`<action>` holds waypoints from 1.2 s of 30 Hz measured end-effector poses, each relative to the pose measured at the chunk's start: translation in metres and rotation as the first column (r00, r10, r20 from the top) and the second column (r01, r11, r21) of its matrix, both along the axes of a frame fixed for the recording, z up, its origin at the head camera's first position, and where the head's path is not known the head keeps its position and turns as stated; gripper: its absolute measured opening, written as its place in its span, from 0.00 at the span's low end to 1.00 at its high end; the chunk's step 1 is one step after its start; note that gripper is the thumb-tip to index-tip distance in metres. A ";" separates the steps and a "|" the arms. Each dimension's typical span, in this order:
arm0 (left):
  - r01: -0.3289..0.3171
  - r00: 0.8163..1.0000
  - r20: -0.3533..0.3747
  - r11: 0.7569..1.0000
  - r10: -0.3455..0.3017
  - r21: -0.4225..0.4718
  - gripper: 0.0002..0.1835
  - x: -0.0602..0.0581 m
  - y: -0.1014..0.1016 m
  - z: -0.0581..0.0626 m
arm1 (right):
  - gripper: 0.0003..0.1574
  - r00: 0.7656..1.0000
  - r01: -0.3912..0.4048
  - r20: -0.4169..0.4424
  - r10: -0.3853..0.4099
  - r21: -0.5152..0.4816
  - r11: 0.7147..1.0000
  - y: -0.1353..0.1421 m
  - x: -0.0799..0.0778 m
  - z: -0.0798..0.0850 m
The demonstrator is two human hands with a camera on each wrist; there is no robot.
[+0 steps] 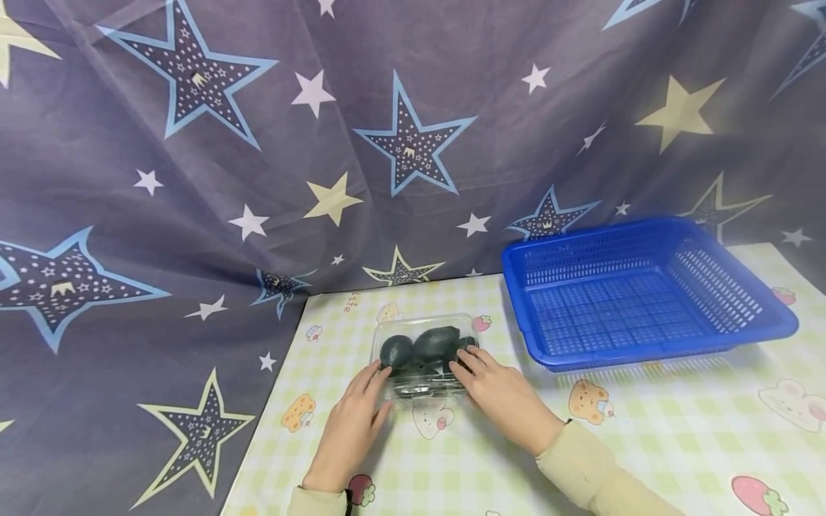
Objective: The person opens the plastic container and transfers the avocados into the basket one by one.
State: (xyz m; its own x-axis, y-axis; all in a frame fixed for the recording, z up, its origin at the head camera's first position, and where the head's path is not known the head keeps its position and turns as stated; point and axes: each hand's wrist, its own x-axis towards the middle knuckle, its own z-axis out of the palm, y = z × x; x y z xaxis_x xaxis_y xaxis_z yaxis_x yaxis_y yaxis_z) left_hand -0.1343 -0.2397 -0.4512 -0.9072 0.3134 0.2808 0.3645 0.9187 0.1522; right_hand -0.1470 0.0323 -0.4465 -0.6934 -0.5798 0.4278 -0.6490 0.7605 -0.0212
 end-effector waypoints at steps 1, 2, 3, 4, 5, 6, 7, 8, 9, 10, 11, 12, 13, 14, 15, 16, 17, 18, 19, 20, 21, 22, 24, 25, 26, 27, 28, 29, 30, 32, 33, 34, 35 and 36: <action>0.000 1.000 0.000 1.000 0.000 0.004 0.32 0.000 0.000 0.001 | 0.29 1.000 0.007 -0.013 -0.007 -0.006 1.000 -0.001 -0.001 -0.001; 0.002 1.000 0.000 1.000 -0.002 0.008 0.32 0.000 0.000 0.001 | 0.29 1.000 0.013 -0.023 -0.013 -0.008 1.000 -0.002 -0.001 -0.001; 0.005 1.000 -0.001 1.000 -0.005 0.010 0.31 -0.001 0.000 0.002 | 0.28 0.999 0.014 -0.031 -0.015 -0.011 1.000 -0.003 -0.001 -0.001; 0.008 1.000 -0.001 1.000 -0.008 0.008 0.31 -0.001 -0.001 0.002 | 0.29 0.999 0.015 -0.035 -0.015 -0.013 1.000 -0.003 -0.001 -0.001; 0.013 1.000 -0.004 1.000 -0.013 0.005 0.31 -0.001 -0.001 0.002 | 0.29 0.999 0.015 -0.039 -0.016 -0.013 1.000 -0.004 -0.001 -0.001; 0.018 1.000 -0.007 1.000 -0.018 0.001 0.30 -0.001 -0.001 0.003 | 0.29 0.999 0.013 -0.044 -0.014 -0.013 1.000 -0.004 -0.001 -0.001; 0.023 1.000 -0.009 1.000 -0.023 -0.006 0.30 -0.001 -0.001 0.003 | 0.30 0.999 0.010 -0.047 -0.011 -0.011 1.000 -0.004 -0.001 -0.001; 0.028 1.000 -0.013 0.999 -0.028 -0.018 0.29 0.000 -0.001 0.002 | 0.30 0.999 0.009 -0.050 -0.010 -0.008 1.000 -0.004 -0.001 -0.001; 0.032 0.999 -0.016 0.999 -0.032 -0.035 0.29 0.000 -0.002 0.002 | 0.30 0.999 0.006 -0.052 -0.007 -0.009 1.000 -0.004 -0.001 -0.001; 0.036 0.999 -0.021 0.998 -0.037 -0.054 0.29 0.000 -0.002 0.002 | 0.31 0.999 0.005 -0.053 -0.005 -0.008 1.000 -0.004 -0.001 -0.001; 0.040 0.999 -0.029 0.996 -0.042 -0.076 0.29 0.000 -0.002 0.001 | 0.31 0.999 0.003 -0.054 -0.004 -0.005 1.000 -0.005 -0.001 -0.001; 0.046 0.998 -0.043 0.993 -0.051 -0.107 0.29 0.001 -0.002 0.001 | 0.31 0.999 0.000 -0.054 -0.001 -0.006 1.000 -0.005 -0.001 0.000; 0.056 0.996 -0.063 0.988 -0.065 -0.144 0.29 0.001 -0.002 0.001 | 0.32 0.999 -0.002 -0.053 0.002 -0.003 1.000 -0.005 -0.001 0.000; 0.067 0.993 -0.085 0.980 -0.084 -0.187 0.29 0.001 -0.002 0.000 | 0.33 0.999 -0.003 -0.051 0.003 0.001 1.000 -0.005 -0.001 0.000; 0.080 0.988 -0.109 0.970 -0.107 -0.232 0.30 0.001 -0.003 0.000 | 0.33 0.999 -0.004 -0.049 0.004 0.006 1.000 -0.006 -0.001 0.000; 0.090 0.982 -0.135 0.955 -0.132 -0.281 0.30 0.001 -0.003 -0.001 | 0.34 0.999 -0.003 -0.048 0.003 0.014 1.000 -0.006 -0.001 0.001; 0.098 0.975 -0.160 0.940 -0.157 -0.326 0.30 0.001 -0.003 -0.001 | 0.35 0.999 -0.002 -0.045 0.003 0.021 1.000 -0.006 -0.001 0.001; 0.104 0.967 -0.182 0.925 -0.180 -0.365 0.30 0.001 -0.004 -0.002 | 0.36 0.999 0.001 -0.041 0.000 0.027 1.000 -0.006 -0.001 0.001; 0.108 0.960 -0.196 0.913 -0.198 -0.393 0.31 0.001 -0.005 -0.002 | 0.37 0.999 0.003 -0.038 -0.002 0.031 1.000 -0.006 -0.001 0.001; 0.109 0.956 -0.205 0.904 -0.209 -0.414 0.32 0.000 -0.006 -0.003 | 0.37 0.999 0.005 -0.033 -0.004 0.033 0.999 -0.006 -0.001 0.002; 0.108 0.954 -0.210 0.899 -0.214 -0.425 0.33 0.000 -0.006 -0.004 | 0.38 1.000 0.007 -0.029 -0.006 0.033 0.999 -0.007 -0.001 0.002; 0.106 0.954 -0.211 0.897 -0.214 -0.430 0.34 0.000 -0.007 -0.005 | 0.38 1.000 0.008 -0.026 -0.007 0.033 0.999 -0.007 -0.001 0.002; 0.104 0.954 -0.213 0.902 -0.210 -0.420 0.35 -0.001 -0.007 -0.006 | 0.38 1.000 0.009 -0.022 -0.008 0.029 1.000 -0.007 -0.001 0.002; 0.103 0.955 -0.214 0.905 -0.206 -0.412 0.34 -0.002 -0.008 -0.006 | 0.38 1.000 0.009 -0.020 -0.008 0.027 1.000 -0.008 -0.002 0.002; 0.102 0.955 -0.215 0.908 -0.203 -0.406 0.34 -0.002 -0.007 -0.006 | 0.38 1.000 0.010 -0.019 -0.009 0.027 1.000 -0.008 -0.002 0.002; 0.100 0.956 -0.216 0.911 -0.200 -0.401 0.33 -0.002 -0.007 -0.007 | 0.38 1.000 0.011 -0.021 -0.011 0.027 1.000 -0.008 -0.002 0.002; 0.099 0.955 -0.220 0.912 -0.199 -0.398 0.33 -0.003 -0.007 -0.007 | 0.38 1.000 0.013 -0.022 -0.012 0.027 1.000 -0.008 -0.002 0.002; 0.097 0.954 -0.224 0.914 -0.198 -0.394 0.32 -0.003 -0.007 -0.007 | 0.38 1.000 0.015 -0.024 -0.015 0.028 0.999 -0.009 -0.002 0.002; 0.096 0.953 -0.229 0.915 -0.198 -0.392 0.33 -0.004 -0.006 -0.007 | 0.38 0.999 0.019 -0.026 -0.018 0.030 0.999 -0.009 -0.002 0.002; 0.095 0.949 -0.243 0.918 -0.200 -0.384 0.33 -0.006 -0.006 -0.007 | 0.38 0.999 0.024 -0.036 -0.023 0.032 0.999 -0.009 -0.001 0.002; 0.098 0.947 -0.250 0.921 -0.203 -0.376 0.33 -0.007 -0.006 -0.007 | 0.38 0.999 0.027 -0.042 -0.026 0.033 0.999 -0.009 -0.001 0.002; 0.102 0.943 -0.260 0.925 -0.206 -0.365 0.34 -0.008 -0.006 -0.008 | 0.37 0.998 0.029 -0.048 -0.027 0.033 0.999 -0.009 -0.001 0.002; 0.105 0.940 -0.271 0.930 -0.209 -0.353 0.34 -0.008 -0.007 -0.009 | 0.36 0.998 0.030 -0.055 -0.028 0.031 0.999 -0.010 -0.001 0.002; 0.108 0.936 -0.281 0.934 -0.210 -0.339 0.34 -0.009 -0.007 -0.009 | 0.35 0.998 0.030 -0.063 -0.028 0.028 0.999 -0.010 -0.001 0.001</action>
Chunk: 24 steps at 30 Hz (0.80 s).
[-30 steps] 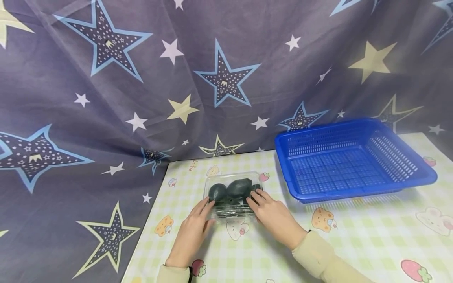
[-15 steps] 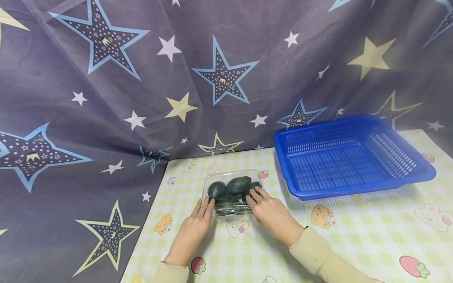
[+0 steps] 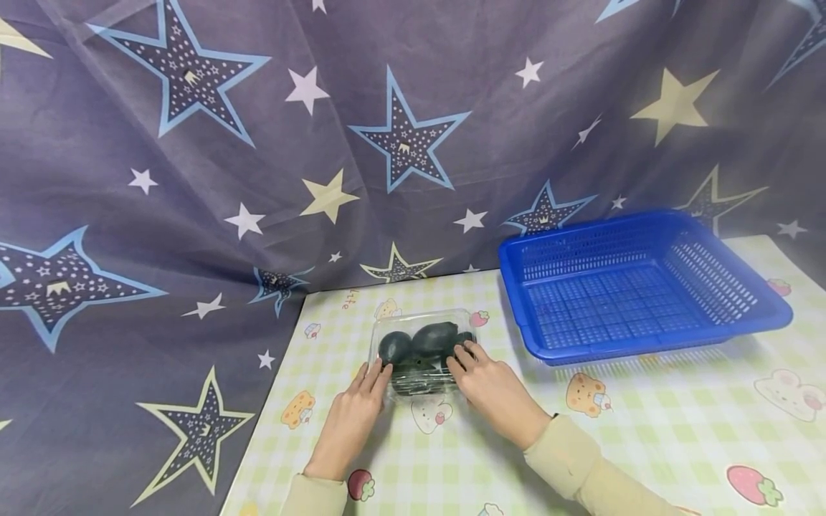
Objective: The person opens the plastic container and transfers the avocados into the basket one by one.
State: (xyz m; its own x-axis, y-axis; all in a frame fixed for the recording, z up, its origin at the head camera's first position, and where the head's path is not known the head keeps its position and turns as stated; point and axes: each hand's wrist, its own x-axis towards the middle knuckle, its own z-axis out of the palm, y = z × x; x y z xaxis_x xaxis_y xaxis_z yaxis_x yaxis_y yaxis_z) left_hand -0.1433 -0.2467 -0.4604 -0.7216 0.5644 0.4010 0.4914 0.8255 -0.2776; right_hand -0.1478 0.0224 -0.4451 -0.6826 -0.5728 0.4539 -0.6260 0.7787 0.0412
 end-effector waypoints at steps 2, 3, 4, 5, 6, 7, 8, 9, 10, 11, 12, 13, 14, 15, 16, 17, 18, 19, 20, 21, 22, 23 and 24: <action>0.012 1.000 -0.015 1.000 -0.012 0.027 0.34 -0.001 0.000 -0.001 | 0.33 1.000 0.001 -0.014 -0.001 -0.006 1.000 0.000 0.000 0.000; 0.016 1.000 -0.022 0.999 -0.016 0.036 0.34 -0.002 -0.001 -0.002 | 0.33 1.000 0.001 -0.018 -0.001 -0.009 1.000 0.000 0.000 0.000; 0.018 0.999 -0.029 0.999 -0.017 0.042 0.34 -0.002 -0.001 -0.002 | 0.32 1.000 0.001 -0.021 -0.001 -0.011 1.000 0.000 0.000 0.000; 0.018 0.999 -0.034 0.999 -0.017 0.044 0.34 -0.002 -0.001 -0.002 | 0.32 1.000 0.000 -0.022 0.000 -0.013 1.000 0.000 0.000 0.000; 0.018 0.999 -0.036 0.999 -0.016 0.047 0.34 -0.003 -0.001 -0.003 | 0.32 1.000 0.000 -0.023 0.000 -0.014 1.000 0.000 0.000 -0.001; 0.018 0.999 -0.037 0.999 -0.016 0.048 0.34 -0.003 0.000 -0.003 | 0.33 1.000 -0.001 -0.023 0.001 -0.014 1.000 0.000 0.000 -0.001; 0.017 0.999 -0.037 0.999 -0.015 0.050 0.34 -0.003 0.000 -0.003 | 0.33 1.000 -0.001 -0.024 0.001 -0.015 1.000 0.000 0.000 -0.001; 0.016 0.999 -0.037 0.999 -0.014 0.051 0.34 -0.003 0.000 -0.003 | 0.33 1.000 -0.002 -0.023 0.001 -0.017 1.000 0.000 0.000 -0.001; 0.013 0.999 -0.036 0.999 -0.011 0.051 0.34 -0.004 0.000 -0.004 | 0.33 1.000 -0.002 -0.023 0.002 -0.019 1.000 0.000 0.000 -0.002; 0.011 0.999 -0.036 0.999 -0.009 0.050 0.34 -0.004 0.000 -0.004 | 0.33 1.000 -0.002 -0.023 0.002 -0.022 1.000 0.000 0.000 -0.002; 0.010 0.999 -0.039 0.999 -0.008 0.049 0.34 -0.004 0.000 -0.004 | 0.33 1.000 -0.002 -0.021 0.001 -0.024 1.000 0.000 -0.001 -0.002; 0.008 0.999 -0.041 0.999 -0.006 0.046 0.34 -0.004 0.000 -0.004 | 0.33 1.000 0.000 -0.020 0.000 -0.026 1.000 0.000 -0.001 -0.003; 0.006 0.999 -0.043 0.999 -0.004 0.043 0.34 -0.005 0.000 -0.004 | 0.33 1.000 0.001 -0.017 -0.001 -0.028 1.000 0.000 -0.001 -0.003; 0.005 0.999 -0.047 0.999 -0.003 0.041 0.34 -0.005 0.000 -0.004 | 0.33 1.000 0.002 -0.015 -0.002 -0.028 1.000 0.001 -0.001 -0.003; 0.004 0.999 -0.049 0.999 -0.002 0.038 0.34 -0.006 0.001 -0.004 | 0.33 1.000 0.003 -0.015 -0.003 -0.028 1.000 0.001 -0.001 -0.003; 0.004 0.999 -0.052 0.999 -0.002 0.033 0.34 -0.006 0.001 -0.004 | 0.33 1.000 0.003 -0.014 -0.003 -0.027 1.000 0.001 -0.001 -0.003; 0.004 0.999 -0.053 1.000 -0.003 0.029 0.34 -0.006 0.001 -0.004 | 0.33 1.000 0.002 -0.015 -0.003 -0.025 1.000 0.001 -0.001 -0.003; 0.003 0.999 -0.052 1.000 -0.002 0.024 0.34 -0.007 0.001 -0.003 | 0.33 1.000 0.002 -0.017 -0.003 -0.024 1.000 0.001 -0.001 -0.003; 0.003 0.999 -0.052 1.000 -0.002 0.020 0.34 -0.007 0.002 -0.002 | 0.32 1.000 0.002 -0.020 -0.002 -0.022 1.000 0.001 -0.001 -0.003; 0.003 0.999 -0.052 1.000 -0.002 0.013 0.34 -0.007 0.002 -0.002 | 0.32 1.000 0.002 -0.023 -0.002 -0.020 1.000 0.001 -0.001 -0.003; 0.002 0.999 -0.050 1.000 -0.002 0.007 0.34 -0.007 0.002 -0.001 | 0.32 1.000 0.001 -0.025 -0.001 -0.020 1.000 0.002 -0.001 -0.003; 0.002 0.999 -0.047 1.000 -0.002 0.002 0.35 -0.007 0.002 0.000 | 0.31 1.000 0.000 -0.028 -0.001 -0.019 1.000 0.002 -0.002 -0.003; 0.003 0.999 -0.043 1.000 -0.003 -0.001 0.35 -0.007 0.002 0.000 | 0.31 1.000 0.000 -0.029 -0.001 -0.019 1.000 0.002 -0.002 -0.003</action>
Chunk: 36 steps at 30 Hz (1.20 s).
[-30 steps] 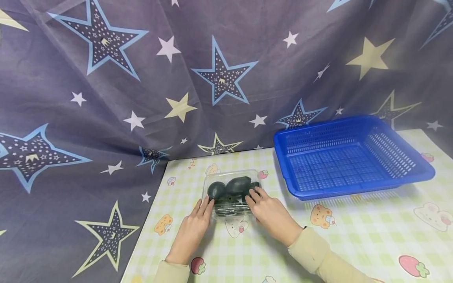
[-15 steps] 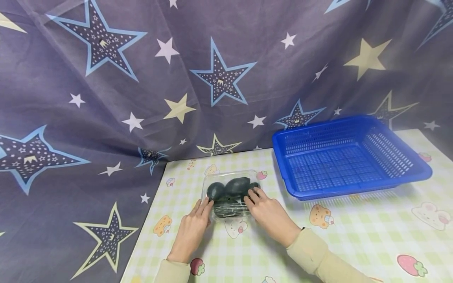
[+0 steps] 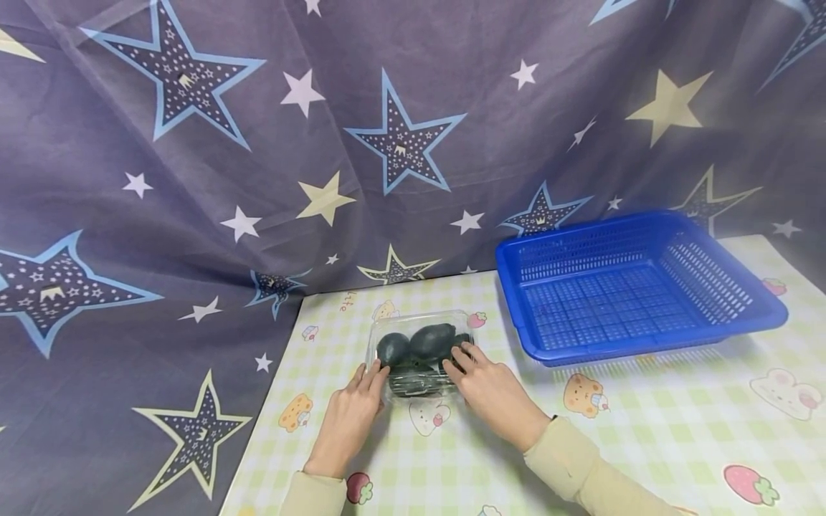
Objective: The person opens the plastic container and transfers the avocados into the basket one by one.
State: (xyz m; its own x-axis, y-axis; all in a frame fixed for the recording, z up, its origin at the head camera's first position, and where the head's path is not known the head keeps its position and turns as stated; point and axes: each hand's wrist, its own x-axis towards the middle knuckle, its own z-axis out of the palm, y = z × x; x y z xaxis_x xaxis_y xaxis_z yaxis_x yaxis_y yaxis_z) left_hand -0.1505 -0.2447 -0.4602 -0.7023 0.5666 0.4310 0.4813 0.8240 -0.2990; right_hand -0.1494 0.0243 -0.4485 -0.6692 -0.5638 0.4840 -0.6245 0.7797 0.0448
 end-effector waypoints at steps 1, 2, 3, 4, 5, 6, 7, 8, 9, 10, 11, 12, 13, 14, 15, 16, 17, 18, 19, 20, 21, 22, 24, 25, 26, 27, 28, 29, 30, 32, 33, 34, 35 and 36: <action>-0.001 1.000 0.004 1.000 0.001 -0.004 0.35 0.000 0.000 0.001 | 0.31 1.000 -0.001 0.000 0.001 -0.001 1.000 0.000 0.000 0.000; -0.002 1.000 0.009 1.000 0.002 -0.009 0.35 0.000 0.000 0.001 | 0.31 1.000 -0.003 0.001 0.003 -0.001 1.000 0.000 0.000 0.000; -0.003 1.000 0.014 1.000 0.003 -0.012 0.36 0.001 0.000 0.002 | 0.30 1.000 -0.005 0.002 0.005 -0.002 1.000 0.000 0.000 0.000; -0.004 1.000 0.020 1.000 0.005 -0.014 0.36 0.001 0.000 0.003 | 0.30 1.000 -0.006 0.006 0.006 -0.007 1.000 0.000 0.000 0.000; -0.007 1.000 0.026 1.000 0.007 -0.016 0.36 0.001 0.000 0.004 | 0.30 1.000 -0.007 0.009 0.007 -0.011 1.000 0.000 0.000 0.000; -0.011 0.999 0.032 1.000 0.012 -0.017 0.36 0.001 0.000 0.004 | 0.31 1.000 -0.007 0.012 0.007 -0.014 1.000 0.000 0.000 0.000; -0.015 0.999 0.038 1.000 0.016 -0.017 0.36 0.001 0.000 0.006 | 0.31 1.000 -0.008 0.014 0.008 -0.016 1.000 0.000 0.000 0.001; -0.019 0.999 0.043 1.000 0.019 -0.015 0.36 0.002 0.001 0.006 | 0.32 1.000 -0.009 0.015 0.009 -0.017 1.000 0.001 0.000 0.001; -0.022 0.999 0.048 1.000 0.022 -0.011 0.35 0.002 0.001 0.007 | 0.32 1.000 -0.009 0.015 0.009 -0.018 1.000 0.001 0.000 0.001; -0.024 0.998 0.051 1.000 0.024 -0.007 0.35 0.002 0.002 0.008 | 0.33 1.000 -0.009 0.016 0.009 -0.019 1.000 0.001 0.000 0.001; -0.025 0.998 0.053 1.000 0.025 0.000 0.34 0.002 0.002 0.009 | 0.33 1.000 -0.011 0.016 0.012 -0.015 1.000 0.001 0.000 0.002; -0.026 0.998 0.053 1.000 0.025 0.010 0.34 0.001 0.003 0.010 | 0.33 1.000 -0.015 0.016 0.015 -0.012 1.000 0.002 0.000 0.002; -0.026 0.998 0.051 0.999 0.025 0.020 0.33 0.001 0.003 0.011 | 0.32 1.000 -0.016 0.019 0.017 -0.011 1.000 0.002 0.001 0.002; -0.023 0.999 0.050 0.999 0.022 0.030 0.32 0.000 0.004 0.012 | 0.32 1.000 -0.013 0.023 0.014 -0.012 1.000 0.003 0.001 0.002; -0.021 0.999 0.048 0.999 0.019 0.037 0.31 -0.001 0.005 0.013 | 0.31 1.000 -0.009 0.026 0.009 -0.016 1.000 0.003 0.001 0.002; -0.018 0.999 0.045 0.999 0.016 0.043 0.30 -0.002 0.006 0.014 | 0.31 1.000 -0.003 0.030 0.004 -0.021 1.000 0.004 0.001 0.003; -0.015 0.999 0.044 0.999 0.013 0.048 0.29 -0.003 0.006 0.015 | 0.31 0.999 0.002 0.032 -0.001 -0.025 1.000 0.005 0.001 0.002; -0.011 0.999 0.046 0.998 0.009 0.054 0.29 -0.003 0.006 0.016 | 0.31 0.999 0.007 0.033 -0.006 -0.030 1.000 0.005 0.001 0.002; -0.006 0.999 0.050 0.998 0.003 0.059 0.28 -0.004 0.006 0.016 | 0.31 0.999 0.012 0.033 -0.011 -0.035 0.999 0.005 0.001 0.002; -0.003 0.999 0.052 0.998 -0.001 0.063 0.28 -0.004 0.006 0.015 | 0.31 0.999 0.014 0.030 -0.013 -0.036 0.999 0.006 0.001 0.002; -0.002 0.998 0.055 0.998 -0.002 0.068 0.27 -0.004 0.006 0.015 | 0.31 1.000 0.012 0.026 -0.011 -0.039 0.999 0.005 0.000 0.002; -0.002 0.998 0.059 0.997 -0.003 0.079 0.27 -0.004 0.005 0.014 | 0.31 1.000 0.009 0.023 -0.008 -0.039 0.999 0.005 0.000 0.002; -0.007 0.998 0.065 0.995 0.001 0.102 0.27 -0.004 0.004 0.012 | 0.31 1.000 0.004 0.015 -0.003 -0.039 0.999 0.004 -0.001 0.002; -0.012 0.998 0.067 0.993 0.004 0.114 0.27 -0.004 0.003 0.011 | 0.31 1.000 0.004 0.009 -0.003 -0.040 0.999 0.003 -0.001 0.001; -0.017 0.998 0.068 0.992 0.009 0.123 0.27 -0.004 0.002 0.010 | 0.30 1.000 0.006 0.001 -0.005 -0.038 0.999 0.003 -0.001 0.001; -0.023 0.998 0.069 0.991 0.014 0.132 0.27 -0.004 0.002 0.009 | 0.30 1.000 0.009 -0.009 -0.009 -0.035 0.999 0.002 -0.002 0.000; -0.027 0.997 0.069 0.990 0.018 0.142 0.27 -0.004 0.002 0.008 | 0.29 1.000 0.012 -0.023 -0.012 -0.031 0.999 0.001 -0.002 0.000; -0.030 0.997 0.069 0.988 0.020 0.150 0.26 -0.004 0.002 0.007 | 0.29 0.999 0.013 -0.040 -0.014 -0.026 1.000 0.000 -0.002 -0.001; -0.033 0.997 0.069 0.987 0.022 0.160 0.26 -0.003 0.002 0.005 | 0.29 0.998 0.013 -0.056 -0.014 -0.017 1.000 -0.001 -0.003 -0.002; -0.045 0.997 0.071 0.981 0.032 0.187 0.26 -0.003 0.002 0.001 | 0.29 0.996 0.008 -0.092 -0.008 0.001 1.000 -0.004 -0.003 -0.004; -0.055 0.996 0.079 0.978 0.040 0.202 0.26 -0.003 0.002 -0.001 | 0.30 0.994 0.003 -0.111 -0.002 0.012 1.000 -0.005 -0.004 -0.004; -0.064 0.995 0.088 0.974 0.045 0.219 0.26 -0.002 0.002 -0.004 | 0.30 0.992 -0.003 -0.128 0.006 0.023 1.000 -0.006 -0.005 -0.005; -0.072 0.994 0.095 0.969 0.050 0.235 0.26 -0.002 0.001 -0.006 | 0.30 0.990 -0.008 -0.144 0.013 0.033 0.999 -0.007 -0.006 -0.006; -0.082 0.993 0.103 0.965 0.057 0.250 0.26 -0.002 0.000 -0.008 | 0.30 0.988 -0.012 -0.155 0.018 0.041 0.999 -0.008 -0.006 -0.006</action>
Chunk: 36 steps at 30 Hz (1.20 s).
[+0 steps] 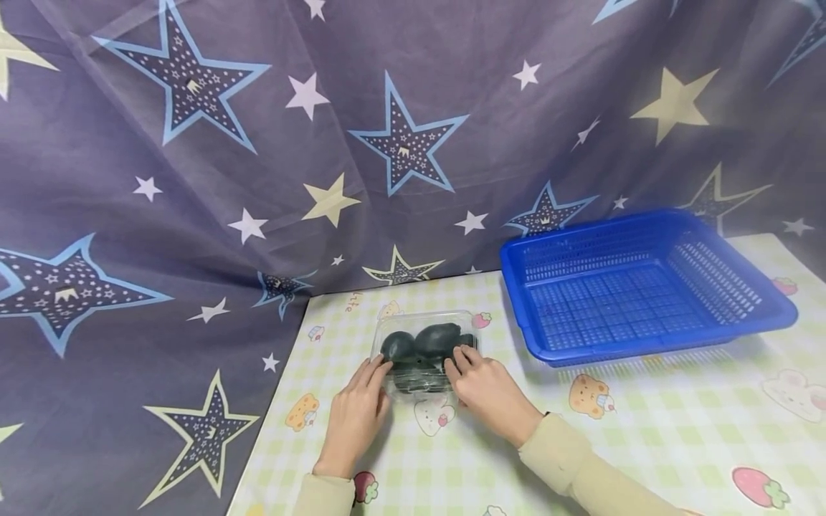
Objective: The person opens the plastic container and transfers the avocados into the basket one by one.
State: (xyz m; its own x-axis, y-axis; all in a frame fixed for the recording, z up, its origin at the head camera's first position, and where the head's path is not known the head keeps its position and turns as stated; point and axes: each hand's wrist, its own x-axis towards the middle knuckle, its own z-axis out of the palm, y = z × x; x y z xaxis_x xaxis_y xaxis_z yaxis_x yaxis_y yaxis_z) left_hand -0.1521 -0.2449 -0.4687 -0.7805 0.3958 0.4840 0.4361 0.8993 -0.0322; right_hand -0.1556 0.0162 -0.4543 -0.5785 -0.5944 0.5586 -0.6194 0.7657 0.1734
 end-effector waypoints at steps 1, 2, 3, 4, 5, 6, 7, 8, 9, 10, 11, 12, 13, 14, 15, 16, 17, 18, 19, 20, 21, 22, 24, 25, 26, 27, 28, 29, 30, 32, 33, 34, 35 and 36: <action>-0.008 1.000 0.006 1.000 0.008 0.014 0.27 0.000 -0.001 -0.002 | 0.30 1.000 -0.003 -0.014 0.003 0.006 1.000 -0.001 -0.001 0.000; -0.013 1.000 0.014 1.000 0.013 0.022 0.27 0.001 -0.002 -0.003 | 0.29 1.000 -0.003 -0.028 0.004 0.013 1.000 -0.002 -0.001 0.000; -0.016 1.000 0.015 1.000 0.016 0.027 0.27 0.001 -0.003 -0.004 | 0.28 0.999 -0.005 -0.038 0.005 0.014 1.000 -0.002 -0.002 -0.001; -0.015 1.000 0.013 0.999 0.015 0.030 0.27 0.002 -0.003 -0.004 | 0.25 0.999 -0.003 -0.048 0.004 0.017 1.000 -0.003 -0.002 -0.001; -0.015 1.000 0.008 0.999 0.015 0.030 0.27 0.002 -0.003 -0.005 | 0.23 0.998 -0.001 -0.058 0.002 0.018 1.000 -0.004 -0.002 -0.001; -0.016 1.000 0.005 0.999 0.016 0.028 0.28 0.002 -0.003 -0.005 | 0.20 0.998 0.003 -0.068 -0.001 0.020 1.000 -0.005 -0.002 -0.001; -0.018 1.000 0.001 1.000 0.018 0.025 0.28 0.003 -0.003 -0.006 | 0.19 0.997 0.007 -0.077 -0.005 0.024 1.000 -0.006 -0.002 -0.001; -0.020 1.000 -0.002 1.000 0.020 0.022 0.28 0.003 -0.002 -0.006 | 0.17 0.996 0.012 -0.086 -0.010 0.029 0.999 -0.007 -0.002 0.000; -0.021 1.000 -0.006 1.000 0.021 0.022 0.29 0.002 -0.002 -0.007 | 0.16 0.995 0.019 -0.094 -0.015 0.037 0.999 -0.008 -0.002 0.000; -0.022 1.000 -0.007 0.999 0.022 0.023 0.29 0.002 -0.002 -0.007 | 0.16 0.995 0.026 -0.101 -0.021 0.045 0.999 -0.009 -0.002 0.001; -0.025 1.000 -0.009 0.999 0.026 0.024 0.29 0.002 -0.002 -0.007 | 0.16 0.994 0.030 -0.103 -0.024 0.052 0.998 -0.009 -0.002 0.001; -0.028 1.000 -0.011 0.999 0.028 0.026 0.29 0.002 -0.001 -0.008 | 0.16 0.994 0.034 -0.102 -0.028 0.059 0.998 -0.009 -0.002 0.002; -0.029 0.999 -0.011 0.999 0.030 0.026 0.29 0.001 -0.001 -0.008 | 0.16 0.995 0.037 -0.099 -0.031 0.065 0.997 -0.009 -0.002 0.002; -0.029 1.000 -0.009 0.999 0.029 0.026 0.29 0.001 0.000 -0.008 | 0.16 0.995 0.042 -0.090 -0.036 0.066 0.997 -0.009 -0.002 0.003; -0.027 1.000 -0.006 0.999 0.027 0.026 0.30 0.001 0.001 -0.008 | 0.17 0.996 0.046 -0.077 -0.041 0.061 0.997 -0.008 -0.002 0.004; -0.025 1.000 -0.002 0.999 0.025 0.023 0.30 0.000 0.002 -0.009 | 0.18 0.997 0.050 -0.062 -0.046 0.054 0.997 -0.008 -0.002 0.005; -0.025 1.000 0.007 1.000 0.025 0.019 0.31 -0.001 0.002 -0.009 | 0.19 0.998 0.054 -0.044 -0.052 0.045 0.998 -0.007 -0.002 0.005; -0.024 1.000 0.015 1.000 0.023 0.016 0.31 -0.001 0.003 -0.009 | 0.20 0.998 0.059 -0.029 -0.057 0.036 0.998 -0.007 -0.002 0.006; -0.024 0.999 0.026 1.000 0.024 0.012 0.32 -0.002 0.004 -0.009 | 0.21 0.998 0.063 -0.017 -0.063 0.027 0.998 -0.006 -0.002 0.007; -0.028 0.999 0.034 1.000 0.028 0.009 0.33 -0.002 0.005 -0.009 | 0.22 0.998 0.068 -0.009 -0.068 0.021 0.997 -0.006 -0.002 0.007; -0.032 0.999 0.039 0.999 0.032 0.008 0.33 -0.002 0.005 -0.010 | 0.23 0.998 0.069 -0.007 -0.068 0.019 0.997 -0.006 -0.002 0.007; -0.037 0.998 0.041 0.999 0.036 0.006 0.33 -0.002 0.005 -0.010 | 0.22 0.998 0.069 -0.011 -0.068 0.023 0.997 -0.006 -0.002 0.007; -0.045 0.998 0.039 0.999 0.045 0.009 0.34 0.000 0.005 -0.011 | 0.21 0.997 0.066 -0.029 -0.065 0.032 0.997 -0.007 -0.003 0.008; -0.045 0.998 0.035 0.999 0.045 0.011 0.34 0.000 0.004 -0.011 | 0.21 0.997 0.065 -0.036 -0.064 0.034 0.997 -0.008 -0.004 0.008; -0.045 0.999 0.031 0.999 0.045 0.011 0.34 0.000 0.004 -0.012 | 0.21 0.997 0.064 -0.043 -0.063 0.034 0.997 -0.008 -0.005 0.009; -0.043 0.999 0.028 0.999 0.042 0.015 0.33 0.001 0.004 -0.012 | 0.21 0.997 0.064 -0.048 -0.062 0.031 0.997 -0.008 -0.005 0.009; -0.039 0.999 0.026 0.999 0.039 0.019 0.33 0.001 0.003 -0.012 | 0.21 0.997 0.065 -0.053 -0.063 0.028 0.998 -0.009 -0.006 0.009; -0.037 0.999 0.025 0.999 0.036 0.023 0.33 0.001 0.003 -0.012 | 0.21 0.996 0.064 -0.057 -0.063 0.023 0.998 -0.009 -0.006 0.009; -0.034 0.999 0.026 0.999 0.034 0.030 0.33 0.001 0.003 -0.012 | 0.20 0.996 0.063 -0.058 -0.062 0.020 0.998 -0.009 -0.007 0.010; -0.035 0.999 0.026 0.999 0.034 0.040 0.34 0.002 0.002 -0.011 | 0.18 0.997 0.060 -0.056 -0.059 0.011 0.998 -0.010 -0.007 0.010; -0.038 0.999 0.027 0.998 0.036 0.045 0.34 0.002 0.002 -0.011 | 0.17 0.997 0.056 -0.049 -0.056 0.008 0.998 -0.010 -0.008 0.010; -0.041 0.999 0.028 0.998 0.039 0.048 0.34 0.002 0.002 -0.011 | 0.16 0.998 0.053 -0.041 -0.052 0.004 0.999 -0.010 -0.007 0.011; -0.046 0.999 0.028 0.998 0.044 0.049 0.34 0.003 0.002 -0.011 | 0.16 0.998 0.050 -0.030 -0.050 0.001 0.999 -0.010 -0.007 0.011; -0.048 0.998 0.029 0.997 0.047 0.053 0.34 0.003 0.001 -0.011 | 0.16 0.999 0.048 -0.018 -0.048 0.001 0.999 -0.010 -0.007 0.011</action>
